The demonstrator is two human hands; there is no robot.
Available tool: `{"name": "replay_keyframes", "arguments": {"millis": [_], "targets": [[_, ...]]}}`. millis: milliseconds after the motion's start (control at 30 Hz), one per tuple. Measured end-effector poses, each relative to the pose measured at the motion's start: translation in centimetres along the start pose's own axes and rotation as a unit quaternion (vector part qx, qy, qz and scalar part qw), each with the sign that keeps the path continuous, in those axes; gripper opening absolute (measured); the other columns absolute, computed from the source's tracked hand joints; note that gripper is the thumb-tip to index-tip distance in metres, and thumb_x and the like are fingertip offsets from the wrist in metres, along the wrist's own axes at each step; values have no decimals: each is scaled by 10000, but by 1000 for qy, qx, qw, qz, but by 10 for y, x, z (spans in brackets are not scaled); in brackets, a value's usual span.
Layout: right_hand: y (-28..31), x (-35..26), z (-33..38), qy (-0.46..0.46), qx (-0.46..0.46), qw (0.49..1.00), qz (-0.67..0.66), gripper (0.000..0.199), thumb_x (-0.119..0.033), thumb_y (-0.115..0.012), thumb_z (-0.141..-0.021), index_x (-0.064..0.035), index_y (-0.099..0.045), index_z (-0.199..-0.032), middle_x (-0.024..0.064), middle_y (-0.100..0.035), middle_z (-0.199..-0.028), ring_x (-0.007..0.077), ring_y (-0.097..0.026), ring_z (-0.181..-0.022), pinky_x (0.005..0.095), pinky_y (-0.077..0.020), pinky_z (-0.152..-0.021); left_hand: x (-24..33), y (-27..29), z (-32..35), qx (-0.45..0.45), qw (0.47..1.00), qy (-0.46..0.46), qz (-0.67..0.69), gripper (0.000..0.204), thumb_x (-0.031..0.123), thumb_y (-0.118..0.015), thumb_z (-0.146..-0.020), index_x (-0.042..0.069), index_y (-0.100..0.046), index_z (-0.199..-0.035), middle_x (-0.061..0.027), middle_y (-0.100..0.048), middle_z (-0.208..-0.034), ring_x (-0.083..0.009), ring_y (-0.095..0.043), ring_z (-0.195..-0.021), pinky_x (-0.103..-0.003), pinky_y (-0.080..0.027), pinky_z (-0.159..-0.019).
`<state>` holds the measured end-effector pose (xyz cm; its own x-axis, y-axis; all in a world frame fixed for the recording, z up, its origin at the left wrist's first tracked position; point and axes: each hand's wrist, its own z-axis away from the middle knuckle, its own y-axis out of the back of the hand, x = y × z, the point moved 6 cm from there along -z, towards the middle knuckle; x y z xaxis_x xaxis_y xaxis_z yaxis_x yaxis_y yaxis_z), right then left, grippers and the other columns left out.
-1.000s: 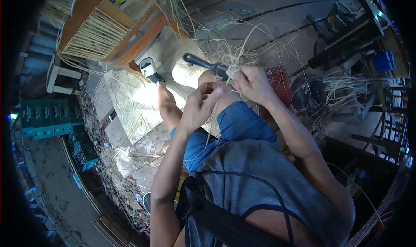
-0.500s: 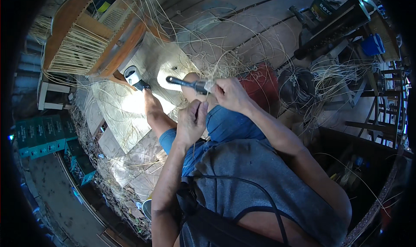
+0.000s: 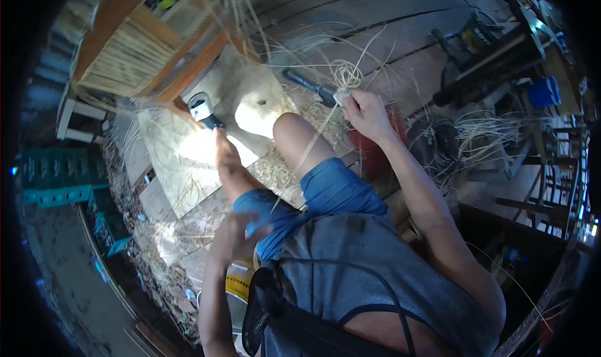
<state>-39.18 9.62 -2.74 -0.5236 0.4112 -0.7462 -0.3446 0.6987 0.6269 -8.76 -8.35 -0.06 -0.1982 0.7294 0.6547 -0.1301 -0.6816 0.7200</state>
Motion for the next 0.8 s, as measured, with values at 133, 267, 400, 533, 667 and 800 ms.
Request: {"name": "replay_keyframes", "arguments": {"millis": [133, 267, 400, 533, 667, 800], "targets": [[-21, -59, 31, -48, -87, 989, -111, 235, -196, -555, -873, 21, -597, -792, 239, -570, -663, 387, -604, -614, 418, -439, -512, 38, 4, -100, 223, 962, -159, 3, 359, 328, -651, -885, -4, -631, -1020, -130, -635, -834, -241, -618, -779, -318, -455, -651], [-37, -60, 47, 3, -60, 993, -103, 186, -113, -538, -899, 17, -592, -778, 123, -573, -585, 167, -589, -522, 326, -447, -497, 32, -33, -130, 133, 922, 27, 364, 274, 160, -579, -949, 21, -558, -715, 55, -421, -540, -26, -376, -512, -226, -297, -447], [-44, -50, 51, 11, -70, 997, -42, 160, -111, -546, -891, 20, -604, -821, 177, -569, -621, 194, -614, -546, 335, -453, -504, 39, -30, -125, 179, 950, -69, 246, 246, 145, -586, -932, 5, -551, -732, -36, -455, -530, -87, -408, -467, -282, -337, -446], [-38, -36, 32, 0, -69, 997, -44, 178, -123, -546, -897, 26, -611, -825, 163, -587, -614, 179, -620, -549, 334, -462, -506, 57, -20, -102, 199, 966, -32, 161, 218, 122, -573, -925, -6, -563, -748, -121, -512, -548, -175, -453, -432, -325, -375, -446], [-2, 17, -14, -17, 23, 997, -67, 247, -152, -511, -933, 13, -636, -799, 70, -615, -593, 123, -594, -521, 303, -450, -481, 61, -4, -36, 182, 968, -3, 172, 203, 117, -581, -918, -15, -577, -764, -113, -529, -569, -171, -503, -488, -310, -409, -487], [20, 48, -45, -136, 15, 982, -127, 218, -172, -555, -904, 8, -679, -893, 109, -646, -645, 155, -647, -593, 312, -483, -534, 46, 7, 55, 152, 972, 13, 180, 171, 148, -617, -906, -9, -636, -840, -93, -580, -606, -158, -565, -545, -283, -444, -525]]}}
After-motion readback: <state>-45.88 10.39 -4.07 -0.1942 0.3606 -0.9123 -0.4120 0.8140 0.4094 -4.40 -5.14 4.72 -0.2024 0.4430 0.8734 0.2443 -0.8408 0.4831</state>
